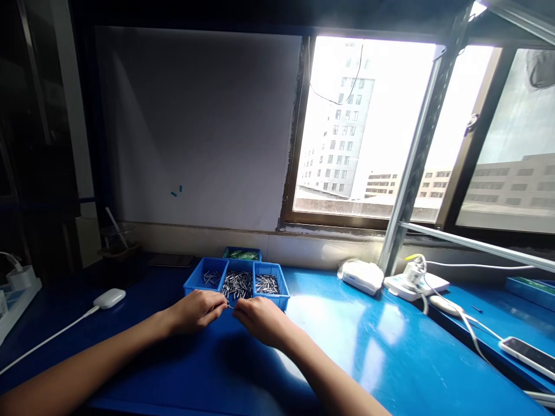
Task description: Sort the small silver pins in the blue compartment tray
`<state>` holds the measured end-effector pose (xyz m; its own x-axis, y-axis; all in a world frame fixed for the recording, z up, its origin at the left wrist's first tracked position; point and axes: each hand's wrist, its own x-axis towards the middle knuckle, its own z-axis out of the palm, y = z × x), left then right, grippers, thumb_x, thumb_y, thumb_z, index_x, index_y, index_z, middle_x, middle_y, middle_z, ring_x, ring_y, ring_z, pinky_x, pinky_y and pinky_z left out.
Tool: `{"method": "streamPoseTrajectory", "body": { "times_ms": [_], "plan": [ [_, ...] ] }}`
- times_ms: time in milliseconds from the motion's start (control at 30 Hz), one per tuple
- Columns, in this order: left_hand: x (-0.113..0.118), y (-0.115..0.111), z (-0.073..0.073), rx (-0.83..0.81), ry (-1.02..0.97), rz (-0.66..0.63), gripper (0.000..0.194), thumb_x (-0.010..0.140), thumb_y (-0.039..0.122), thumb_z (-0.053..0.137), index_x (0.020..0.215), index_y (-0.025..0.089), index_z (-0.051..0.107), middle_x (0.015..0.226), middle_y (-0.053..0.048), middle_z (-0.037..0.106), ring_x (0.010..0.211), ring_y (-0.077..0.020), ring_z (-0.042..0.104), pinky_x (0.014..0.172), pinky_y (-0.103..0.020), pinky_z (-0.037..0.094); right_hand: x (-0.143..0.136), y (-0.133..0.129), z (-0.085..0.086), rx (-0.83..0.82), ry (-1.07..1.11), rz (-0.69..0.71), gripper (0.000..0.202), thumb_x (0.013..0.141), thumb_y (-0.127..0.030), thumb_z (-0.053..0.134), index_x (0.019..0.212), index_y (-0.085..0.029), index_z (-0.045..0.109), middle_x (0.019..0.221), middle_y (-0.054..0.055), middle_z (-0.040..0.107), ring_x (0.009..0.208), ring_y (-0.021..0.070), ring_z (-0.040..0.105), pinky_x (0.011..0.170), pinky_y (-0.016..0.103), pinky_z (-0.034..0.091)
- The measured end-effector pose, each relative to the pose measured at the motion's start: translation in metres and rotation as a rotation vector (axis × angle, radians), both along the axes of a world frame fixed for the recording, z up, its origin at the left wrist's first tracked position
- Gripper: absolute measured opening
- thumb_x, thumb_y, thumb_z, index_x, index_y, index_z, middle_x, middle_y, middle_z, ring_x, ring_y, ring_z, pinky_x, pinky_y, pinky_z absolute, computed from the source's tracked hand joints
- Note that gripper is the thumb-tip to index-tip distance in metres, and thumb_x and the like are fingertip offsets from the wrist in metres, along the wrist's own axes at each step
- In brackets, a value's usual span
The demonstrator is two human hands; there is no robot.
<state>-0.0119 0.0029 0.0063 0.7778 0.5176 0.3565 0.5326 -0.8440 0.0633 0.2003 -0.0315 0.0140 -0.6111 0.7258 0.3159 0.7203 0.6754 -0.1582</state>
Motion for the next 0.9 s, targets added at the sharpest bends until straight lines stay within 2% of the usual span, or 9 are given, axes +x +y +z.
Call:
{"method": "streamPoseTrajectory", "body": {
  "times_ms": [267,533,767,900],
  "plan": [
    [0.002,-0.0012,-0.0007,0.033,-0.003,-0.024,0.025,0.095,0.023,0.035,0.08,0.017,0.054,0.075,-0.002,0.062,0.067,-0.0156,0.057,0.062,-0.024,0.039,-0.0006,-0.001,0.001,-0.013,0.014,0.013,0.028,0.095,-0.023,0.044,0.071,-0.017,0.057,0.059,0.0,0.056,0.052,0.0115,0.047,0.052,0.023,0.032],
    [0.0034,-0.0068,0.0035,-0.102,0.034,-0.137,0.022,0.095,0.024,0.037,0.079,0.018,0.052,0.075,-0.001,0.061,0.066,-0.0139,0.056,0.06,-0.022,0.035,0.0017,-0.0038,0.0043,-0.014,0.148,0.094,0.032,0.097,-0.03,0.036,0.078,-0.018,0.058,0.065,0.001,0.059,0.055,0.0112,0.048,0.055,0.023,0.034],
    [0.003,-0.0052,0.0028,-0.057,-0.035,-0.058,0.02,0.093,0.024,0.043,0.08,0.017,0.057,0.072,0.0,0.061,0.065,-0.0137,0.055,0.061,-0.023,0.038,0.0026,-0.0051,0.0059,-0.025,0.148,0.082,0.033,0.097,-0.031,0.036,0.079,-0.018,0.06,0.065,0.0,0.059,0.056,0.0115,0.049,0.056,0.023,0.035],
    [0.0005,-0.0033,0.0032,-0.01,-0.136,-0.084,0.013,0.089,0.022,0.049,0.087,0.017,0.061,0.076,-0.001,0.061,0.068,-0.0134,0.056,0.064,-0.022,0.042,0.0024,-0.0063,0.0074,-0.01,0.064,0.062,0.031,0.097,-0.029,0.038,0.079,-0.018,0.061,0.066,0.001,0.061,0.057,0.0124,0.052,0.056,0.024,0.034]
  ]
}}
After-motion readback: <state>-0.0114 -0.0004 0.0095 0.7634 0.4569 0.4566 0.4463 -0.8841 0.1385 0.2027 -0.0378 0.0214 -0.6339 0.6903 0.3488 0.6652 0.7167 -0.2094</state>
